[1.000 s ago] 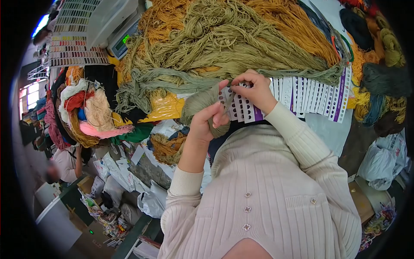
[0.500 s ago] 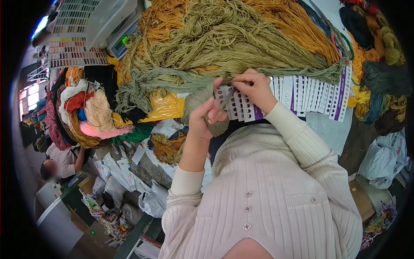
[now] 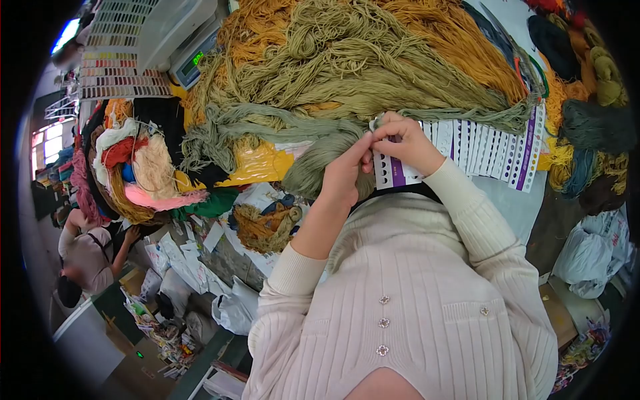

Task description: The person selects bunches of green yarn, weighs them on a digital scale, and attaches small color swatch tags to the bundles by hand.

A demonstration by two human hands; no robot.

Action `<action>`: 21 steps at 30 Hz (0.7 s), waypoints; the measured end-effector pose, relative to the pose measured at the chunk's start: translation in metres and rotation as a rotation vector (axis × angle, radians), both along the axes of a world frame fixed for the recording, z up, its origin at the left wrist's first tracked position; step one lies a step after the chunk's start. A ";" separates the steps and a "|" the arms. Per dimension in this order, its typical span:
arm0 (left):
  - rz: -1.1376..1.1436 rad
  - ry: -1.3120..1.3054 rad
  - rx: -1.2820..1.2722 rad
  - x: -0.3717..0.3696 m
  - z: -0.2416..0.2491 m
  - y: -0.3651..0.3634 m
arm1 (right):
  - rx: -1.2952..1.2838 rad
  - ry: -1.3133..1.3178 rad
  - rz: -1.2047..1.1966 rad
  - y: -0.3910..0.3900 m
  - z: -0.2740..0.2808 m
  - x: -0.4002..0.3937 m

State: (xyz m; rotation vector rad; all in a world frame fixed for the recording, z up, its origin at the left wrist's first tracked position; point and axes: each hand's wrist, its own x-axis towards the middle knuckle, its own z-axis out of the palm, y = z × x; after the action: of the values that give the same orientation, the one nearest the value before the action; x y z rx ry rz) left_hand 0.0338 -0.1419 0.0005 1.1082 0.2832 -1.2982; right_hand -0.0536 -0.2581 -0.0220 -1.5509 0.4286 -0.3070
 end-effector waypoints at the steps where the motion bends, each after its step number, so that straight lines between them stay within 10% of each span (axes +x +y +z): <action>1: -0.024 -0.046 0.013 0.000 -0.002 -0.001 | -0.001 0.003 0.018 -0.002 -0.001 -0.001; 8: 0.195 -0.066 0.141 0.016 0.026 0.003 | 0.012 0.171 -0.086 -0.013 0.007 -0.008; 14: 0.043 0.176 -0.361 0.067 0.032 0.068 | -0.636 0.083 -0.219 -0.003 -0.009 -0.007; 21: -0.138 0.247 -0.646 0.061 0.011 0.048 | -0.280 0.026 -0.385 -0.002 -0.011 -0.010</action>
State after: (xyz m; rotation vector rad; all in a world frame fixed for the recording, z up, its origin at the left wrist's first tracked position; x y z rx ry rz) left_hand 0.0947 -0.0939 0.0117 0.4252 -0.0405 -1.5058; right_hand -0.0637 -0.2598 -0.0334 -1.7408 0.7312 -0.6676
